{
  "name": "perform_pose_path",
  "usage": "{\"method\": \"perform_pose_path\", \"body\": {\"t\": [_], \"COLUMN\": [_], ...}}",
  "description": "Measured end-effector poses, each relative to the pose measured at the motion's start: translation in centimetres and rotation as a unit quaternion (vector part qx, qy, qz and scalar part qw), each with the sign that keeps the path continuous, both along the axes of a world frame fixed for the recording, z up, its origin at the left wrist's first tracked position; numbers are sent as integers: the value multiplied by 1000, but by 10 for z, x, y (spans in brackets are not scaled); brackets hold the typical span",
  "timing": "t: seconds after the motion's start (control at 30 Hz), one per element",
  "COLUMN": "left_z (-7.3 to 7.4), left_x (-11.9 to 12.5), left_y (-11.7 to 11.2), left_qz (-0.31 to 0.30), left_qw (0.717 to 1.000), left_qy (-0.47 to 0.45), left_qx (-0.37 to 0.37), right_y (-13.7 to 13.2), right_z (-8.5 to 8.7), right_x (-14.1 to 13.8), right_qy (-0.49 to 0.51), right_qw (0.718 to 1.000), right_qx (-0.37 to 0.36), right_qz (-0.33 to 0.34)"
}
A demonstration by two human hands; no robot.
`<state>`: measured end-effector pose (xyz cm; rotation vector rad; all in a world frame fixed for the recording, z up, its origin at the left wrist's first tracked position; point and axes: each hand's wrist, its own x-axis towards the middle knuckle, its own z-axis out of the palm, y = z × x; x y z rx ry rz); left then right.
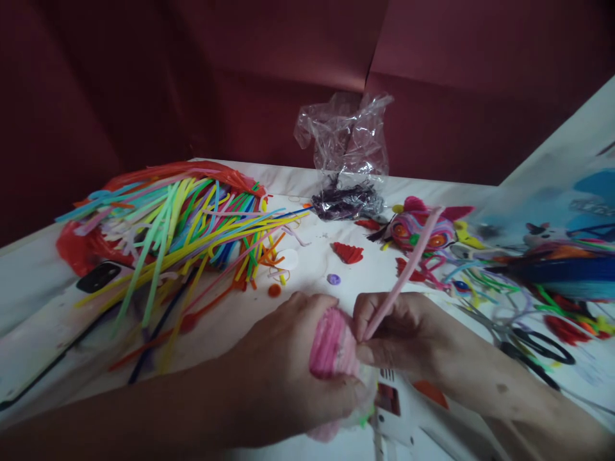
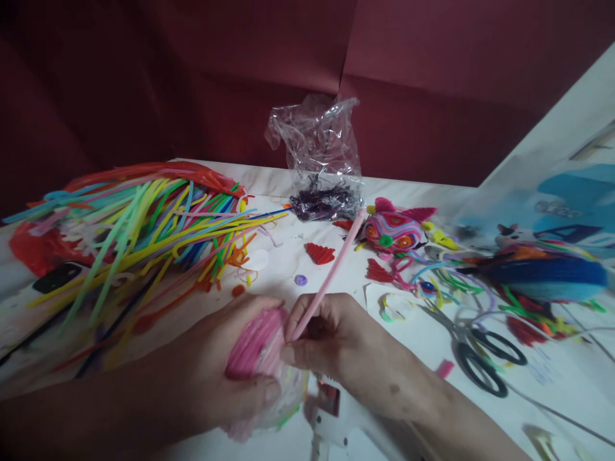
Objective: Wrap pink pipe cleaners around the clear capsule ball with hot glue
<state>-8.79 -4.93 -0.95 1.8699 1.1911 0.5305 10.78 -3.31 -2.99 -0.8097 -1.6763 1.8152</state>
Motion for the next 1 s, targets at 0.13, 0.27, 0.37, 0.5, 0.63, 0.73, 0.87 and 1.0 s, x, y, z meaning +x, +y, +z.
{"method": "perform_pose_path", "body": {"t": [0.13, 0.27, 0.37, 0.5, 0.63, 0.73, 0.87, 1.0], "left_z": [-1, -15, -24, -27, -19, -11, 1, 6], "left_x": [-1, 0, 1, 1, 0, -2, -4, -3], "left_y": [2, 0, 1, 4, 5, 6, 8, 8], "left_qz": [-14, -11, -13, -35, -47, -53, -63, -46], "left_qw": [1000, 996, 989, 987, 991, 993, 993, 995], "left_qy": [3, -52, -77, -55, -25, -3, 43, 65], "left_qx": [16, 69, 126, 147, 123, 106, 92, 59], "right_y": [2, 6, 9, 10, 7, 4, 2, -1], "right_z": [1, 2, 3, 2, 4, 6, 6, 6], "right_x": [2, 5, 7, 8, 6, 3, 0, -5], "right_qy": [6, 10, 1, -13, -7, -2, -1, 8], "right_qw": [1000, 1000, 1000, 999, 999, 999, 999, 999], "right_qx": [-14, -8, 14, 32, 37, 34, 41, 41], "right_qz": [-9, -9, -15, -21, -21, -17, -24, -30]}}
